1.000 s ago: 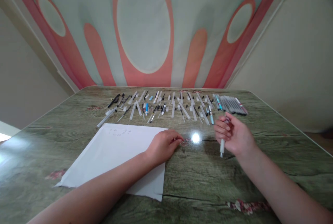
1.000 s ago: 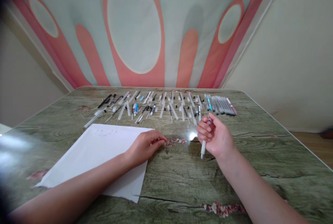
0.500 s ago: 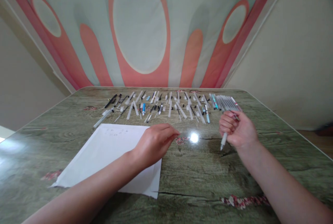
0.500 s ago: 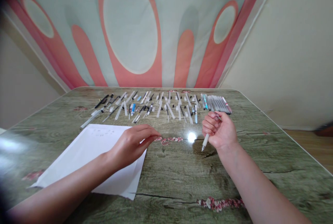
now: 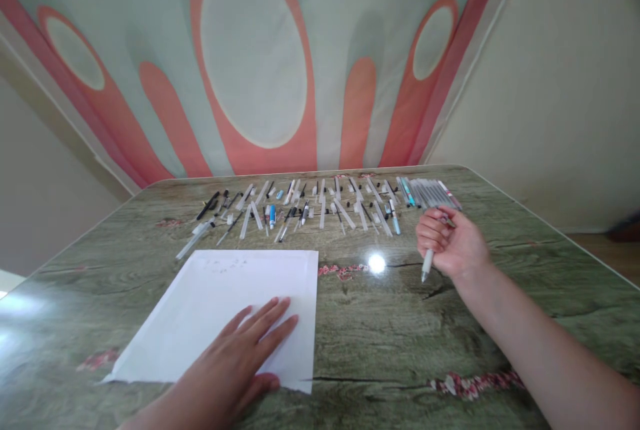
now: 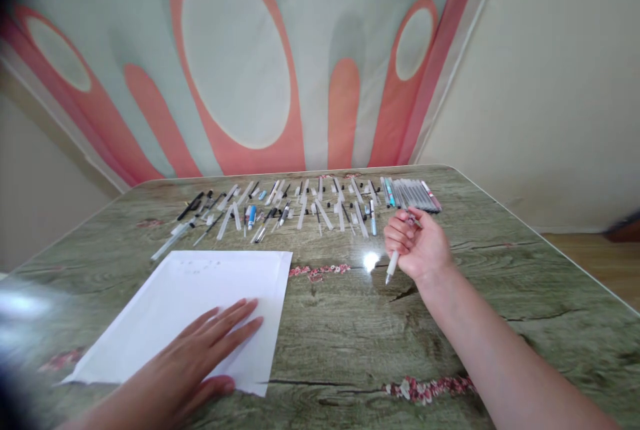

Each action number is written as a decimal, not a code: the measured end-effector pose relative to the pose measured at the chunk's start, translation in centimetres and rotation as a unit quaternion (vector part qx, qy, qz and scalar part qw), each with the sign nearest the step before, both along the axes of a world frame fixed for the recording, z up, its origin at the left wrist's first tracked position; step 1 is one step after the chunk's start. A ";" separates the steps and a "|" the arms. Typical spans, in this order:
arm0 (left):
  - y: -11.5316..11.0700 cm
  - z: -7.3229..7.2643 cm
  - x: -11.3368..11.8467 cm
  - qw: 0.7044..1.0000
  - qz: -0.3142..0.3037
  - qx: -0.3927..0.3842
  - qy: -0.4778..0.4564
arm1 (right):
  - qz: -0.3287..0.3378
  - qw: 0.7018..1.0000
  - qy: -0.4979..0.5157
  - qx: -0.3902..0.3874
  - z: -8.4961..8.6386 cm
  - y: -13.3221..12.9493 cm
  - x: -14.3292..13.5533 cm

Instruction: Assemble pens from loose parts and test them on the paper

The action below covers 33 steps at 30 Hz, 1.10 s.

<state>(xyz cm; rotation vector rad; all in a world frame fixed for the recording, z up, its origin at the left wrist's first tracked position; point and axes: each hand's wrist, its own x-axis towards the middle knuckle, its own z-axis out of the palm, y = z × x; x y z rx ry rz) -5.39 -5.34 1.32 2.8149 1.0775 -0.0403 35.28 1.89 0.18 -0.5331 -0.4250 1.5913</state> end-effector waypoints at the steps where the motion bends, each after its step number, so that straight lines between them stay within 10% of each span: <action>1: -0.3 0.0 0.8 1.000 0.007 0.000 0.002 | 0.003 1.000 0.005 -0.002 -0.1 0.0 0.0; 19: -1.1 -3.6 17.2 0.989 -0.092 -0.058 -0.096 | 0.043 0.999 0.009 -0.022 -0.8 -0.2 -0.3; 28: 1.2 2.1 9.5 0.983 -0.123 -0.113 -0.074 | 0.093 0.994 0.016 -0.053 -1.8 0.9 0.3; 33: 1.5 1.8 6.8 0.981 -0.132 -0.141 -0.025 | 0.109 0.991 0.002 -0.084 -1.9 0.9 -0.4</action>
